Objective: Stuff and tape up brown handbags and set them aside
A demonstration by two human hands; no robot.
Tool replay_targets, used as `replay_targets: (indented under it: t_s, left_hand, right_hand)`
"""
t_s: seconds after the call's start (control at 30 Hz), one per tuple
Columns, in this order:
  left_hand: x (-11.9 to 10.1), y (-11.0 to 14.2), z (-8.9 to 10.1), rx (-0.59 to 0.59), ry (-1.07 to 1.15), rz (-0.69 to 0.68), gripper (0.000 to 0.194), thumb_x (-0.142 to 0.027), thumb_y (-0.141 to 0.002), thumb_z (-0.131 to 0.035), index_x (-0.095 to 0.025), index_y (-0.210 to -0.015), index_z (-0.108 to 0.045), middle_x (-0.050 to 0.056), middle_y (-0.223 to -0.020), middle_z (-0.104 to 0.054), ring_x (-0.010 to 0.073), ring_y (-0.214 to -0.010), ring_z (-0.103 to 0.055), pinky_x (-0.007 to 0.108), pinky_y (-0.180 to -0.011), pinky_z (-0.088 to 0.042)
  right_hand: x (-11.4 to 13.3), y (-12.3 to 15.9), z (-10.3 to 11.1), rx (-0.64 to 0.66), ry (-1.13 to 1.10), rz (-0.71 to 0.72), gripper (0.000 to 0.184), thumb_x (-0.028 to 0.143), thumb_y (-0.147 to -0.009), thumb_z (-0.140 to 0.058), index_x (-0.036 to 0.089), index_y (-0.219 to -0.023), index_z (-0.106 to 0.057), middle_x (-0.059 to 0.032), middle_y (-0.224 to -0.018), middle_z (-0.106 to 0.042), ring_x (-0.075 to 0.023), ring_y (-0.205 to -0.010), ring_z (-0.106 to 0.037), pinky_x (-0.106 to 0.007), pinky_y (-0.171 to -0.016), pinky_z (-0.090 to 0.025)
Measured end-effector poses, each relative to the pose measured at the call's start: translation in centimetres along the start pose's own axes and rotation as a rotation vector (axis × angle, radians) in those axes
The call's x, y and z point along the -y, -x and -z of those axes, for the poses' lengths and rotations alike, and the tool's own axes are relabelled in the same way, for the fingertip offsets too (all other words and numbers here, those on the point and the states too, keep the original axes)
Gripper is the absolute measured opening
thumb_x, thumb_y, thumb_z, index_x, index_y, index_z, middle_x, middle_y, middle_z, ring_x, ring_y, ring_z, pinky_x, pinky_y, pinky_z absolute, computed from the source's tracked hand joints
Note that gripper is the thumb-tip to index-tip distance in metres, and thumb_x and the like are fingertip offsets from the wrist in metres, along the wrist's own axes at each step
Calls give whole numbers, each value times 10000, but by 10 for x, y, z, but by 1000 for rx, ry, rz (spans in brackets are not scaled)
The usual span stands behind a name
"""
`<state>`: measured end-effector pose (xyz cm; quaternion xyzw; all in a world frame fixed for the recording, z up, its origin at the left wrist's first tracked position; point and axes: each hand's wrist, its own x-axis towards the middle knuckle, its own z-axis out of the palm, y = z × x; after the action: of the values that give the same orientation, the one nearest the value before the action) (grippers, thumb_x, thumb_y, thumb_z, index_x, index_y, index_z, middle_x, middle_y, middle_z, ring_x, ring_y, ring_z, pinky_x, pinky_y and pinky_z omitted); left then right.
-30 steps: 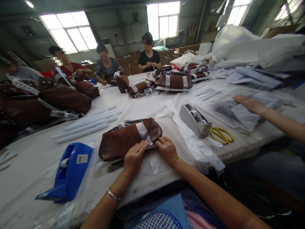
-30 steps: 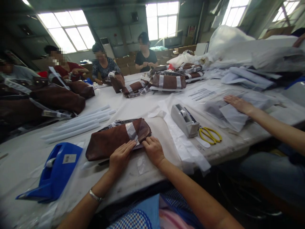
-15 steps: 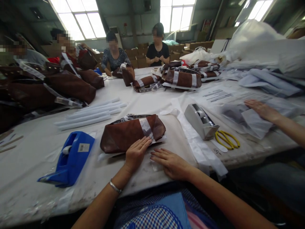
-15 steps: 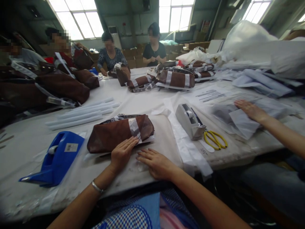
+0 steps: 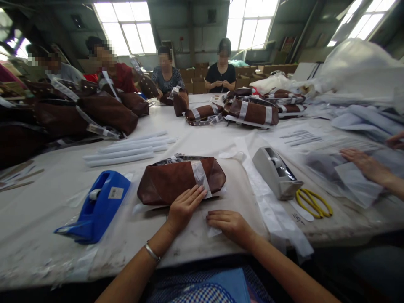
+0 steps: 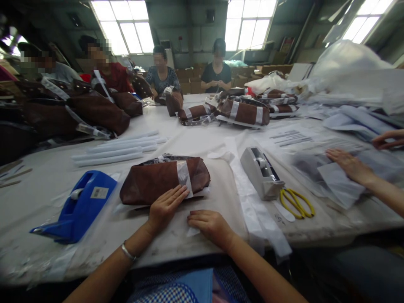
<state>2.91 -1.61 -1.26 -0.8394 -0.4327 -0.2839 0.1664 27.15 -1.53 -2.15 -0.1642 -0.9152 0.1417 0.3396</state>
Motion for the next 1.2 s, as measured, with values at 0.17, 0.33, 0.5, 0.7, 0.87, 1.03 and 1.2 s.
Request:
replay_targets:
  t_s: [0.17,0.33,0.5,0.7,0.87,1.03,1.2]
  left_hand:
    - [-3,-1,2,9,-42,-13,472,-98,-1008,-410,-199,-1469,-436,30,-1469,-527,179,-1365,-488,354,-1088,-477]
    - [-5,0,-1,24,-57,-17,433,-171,-1034,-373,-193,-1458,-454,35,-1469,-527,194,-1346,-510,371,-1063,-497]
    - [-5,1,-3,19,-61,-16,444,-147,-1025,-381,-199,-1460,-452,38,-1451,-550,188,-1348,-508,366,-1053,-505]
    - [-5,2,-7,-18,-62,-14,422,-163,-1020,-396,-192,-1429,-497,63,-1429,-576,206,-1328,-527,375,-1035,-523]
    - [-6,0,-7,-50,-80,13,397,-132,-1007,-404,-197,-1364,-565,86,-1234,-674,199,-1155,-636,368,-996,-550]
    - [-3,1,-3,-91,-36,-11,364,-125,-992,-462,-182,-1332,-578,69,-1188,-694,177,-1110,-648,353,-1015,-546]
    - [0,6,-1,-98,-28,-51,324,-120,-1001,-431,-137,-1277,-600,71,-1213,-698,174,-1152,-634,343,-1036,-536]
  right_hand:
    - [5,-5,13,-26,62,59,247,122,-976,-533,188,-1168,-673,-58,-1117,-758,-176,-1075,-699,-325,-966,-580]
    - [-2,-28,21,-7,179,79,331,124,-986,-506,177,-1298,-603,-82,-1213,-718,-187,-1163,-648,-384,-1030,-535]
    - [-12,-33,18,-22,325,123,188,133,-964,-561,177,-1099,-686,-77,-1155,-738,-206,-1061,-676,-394,-936,-576]
    - [-25,-40,20,-116,434,199,154,105,-960,-572,165,-1071,-661,-77,-1264,-695,-225,-1235,-603,-475,-1125,-459]
    - [-41,-56,22,-68,388,198,190,105,-999,-468,147,-1101,-623,-116,-1190,-721,-210,-1165,-654,-433,-1020,-560]
    - [-45,-61,21,-95,320,160,196,111,-996,-478,168,-1121,-617,-97,-1072,-759,-187,-1015,-717,-381,-940,-596]
    - [-46,-60,19,-117,296,116,184,98,-965,-537,162,-1107,-635,-88,-1032,-769,-183,-966,-733,-354,-927,-599]
